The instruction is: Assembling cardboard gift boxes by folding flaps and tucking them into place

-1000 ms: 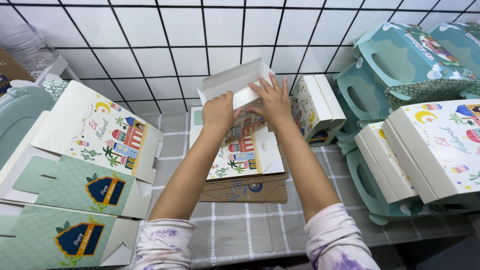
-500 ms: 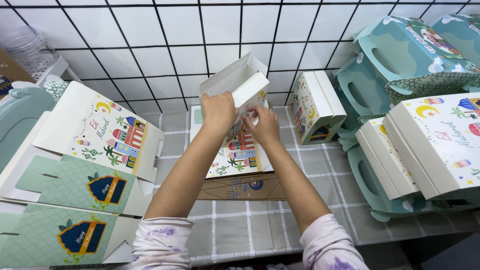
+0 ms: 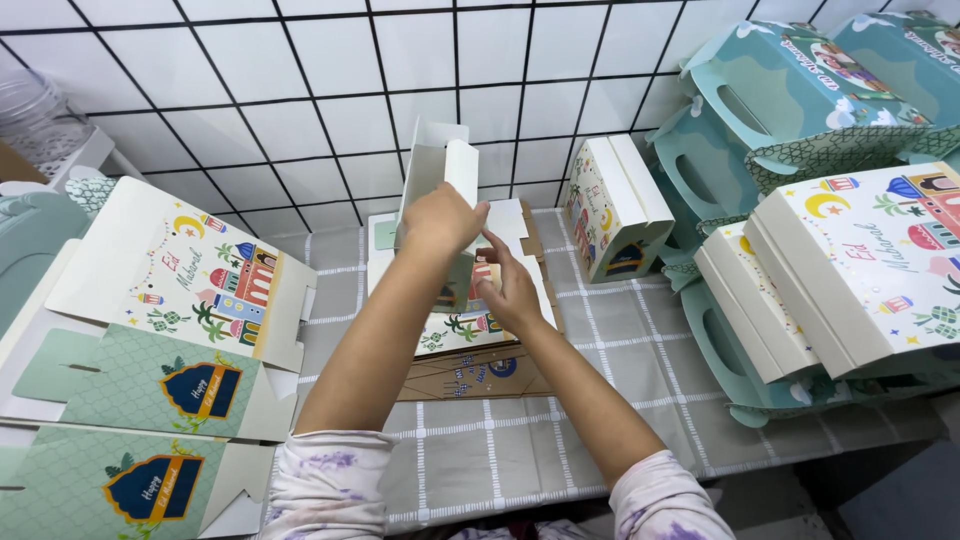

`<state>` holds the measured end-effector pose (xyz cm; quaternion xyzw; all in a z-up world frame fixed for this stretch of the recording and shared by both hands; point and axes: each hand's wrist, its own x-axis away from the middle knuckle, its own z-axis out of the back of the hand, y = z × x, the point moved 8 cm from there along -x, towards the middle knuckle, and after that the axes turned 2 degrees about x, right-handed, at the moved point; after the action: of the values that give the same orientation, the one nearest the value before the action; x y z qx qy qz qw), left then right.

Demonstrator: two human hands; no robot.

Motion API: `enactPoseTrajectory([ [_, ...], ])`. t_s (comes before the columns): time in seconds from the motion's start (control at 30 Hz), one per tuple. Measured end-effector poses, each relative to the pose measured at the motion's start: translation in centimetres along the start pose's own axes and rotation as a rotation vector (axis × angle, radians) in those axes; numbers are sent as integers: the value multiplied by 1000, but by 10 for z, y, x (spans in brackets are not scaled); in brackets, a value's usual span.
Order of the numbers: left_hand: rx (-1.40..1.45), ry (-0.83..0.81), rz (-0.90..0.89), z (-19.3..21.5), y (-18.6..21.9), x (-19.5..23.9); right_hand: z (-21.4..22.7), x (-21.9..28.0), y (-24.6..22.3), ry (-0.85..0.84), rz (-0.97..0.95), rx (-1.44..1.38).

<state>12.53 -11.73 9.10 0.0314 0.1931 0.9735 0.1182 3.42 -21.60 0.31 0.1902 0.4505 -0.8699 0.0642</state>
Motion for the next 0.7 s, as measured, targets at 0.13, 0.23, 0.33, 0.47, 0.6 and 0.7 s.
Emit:
enactPoseTrajectory([
  [0.13, 121, -121, -9, 37, 12, 42, 1, 7, -13, -11, 46, -18],
  [0.23, 198, -188, -24, 35, 7, 45, -6, -6, 10, 9, 77, 49],
  [0.33, 334, -161, -147, 32, 11, 42, 0, -24, 43, 106, 102, 26],
  [0.47, 686, -98, -499, 61, 40, 63, 28, -44, 70, 240, 9, 29],
  [0.6, 844, 88, -671, 84, 34, 69, 41, -53, 84, 271, -85, 22],
  [0.7, 677, 217, -599, 103, 3, 57, 49, -49, 62, 335, 58, -19],
])
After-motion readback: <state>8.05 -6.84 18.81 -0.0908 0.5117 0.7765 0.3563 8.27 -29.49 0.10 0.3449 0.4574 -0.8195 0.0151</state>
